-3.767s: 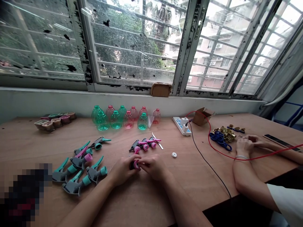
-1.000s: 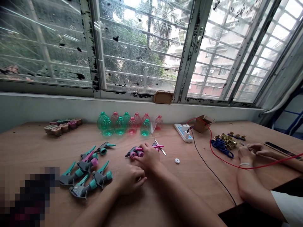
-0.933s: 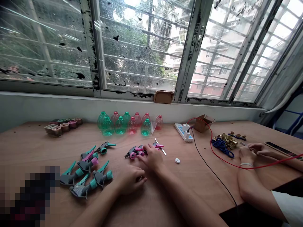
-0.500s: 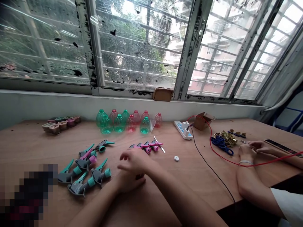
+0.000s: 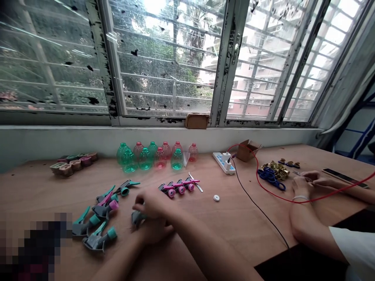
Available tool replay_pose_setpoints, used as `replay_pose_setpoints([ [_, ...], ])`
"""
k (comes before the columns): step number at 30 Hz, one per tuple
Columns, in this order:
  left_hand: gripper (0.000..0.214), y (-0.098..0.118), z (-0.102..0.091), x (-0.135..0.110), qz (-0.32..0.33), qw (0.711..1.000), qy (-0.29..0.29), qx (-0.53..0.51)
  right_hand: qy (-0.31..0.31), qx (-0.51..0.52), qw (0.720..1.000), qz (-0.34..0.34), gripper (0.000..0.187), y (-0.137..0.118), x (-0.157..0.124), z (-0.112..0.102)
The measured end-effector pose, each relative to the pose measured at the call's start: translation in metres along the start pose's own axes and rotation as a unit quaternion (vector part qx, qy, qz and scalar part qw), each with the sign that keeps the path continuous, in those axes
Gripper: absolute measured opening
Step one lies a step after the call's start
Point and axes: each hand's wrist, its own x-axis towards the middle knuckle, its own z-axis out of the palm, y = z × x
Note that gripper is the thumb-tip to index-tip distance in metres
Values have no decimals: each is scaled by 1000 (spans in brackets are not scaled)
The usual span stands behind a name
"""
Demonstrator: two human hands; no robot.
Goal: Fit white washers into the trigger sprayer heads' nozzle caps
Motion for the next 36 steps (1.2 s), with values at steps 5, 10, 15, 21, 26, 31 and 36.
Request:
replay_pose_setpoints([
  [5, 13, 9, -4, -6, 26, 998, -49, 10, 58, 53, 995, 69, 14, 21, -26, -30],
  [10, 21, -3, 6, -3, -19, 1000, -15, 15, 17, -19, 997, 68, 34, 19, -30, -12],
  [15, 24, -16, 15, -6, -19, 1000, -11, -10, -37, -96, 991, 89, 39, 5, -15, 12],
  [21, 20, -1, 7, -7, -14, 1000, 13, 16, 49, 14, 997, 64, 20, 8, -22, -6],
  [26, 11, 11, -5, -4, 16, 999, -34, 3, 186, 149, 969, 70, 21, 32, -70, -41],
  [31, 12, 11, -8, 0, 8, 999, -12, 30, 243, 155, 951, 108, 19, 56, -120, -44],
  [36, 16, 12, -7, -1, -2, 1000, -5, -18, 204, 128, 962, 130, 21, 67, -140, -26],
])
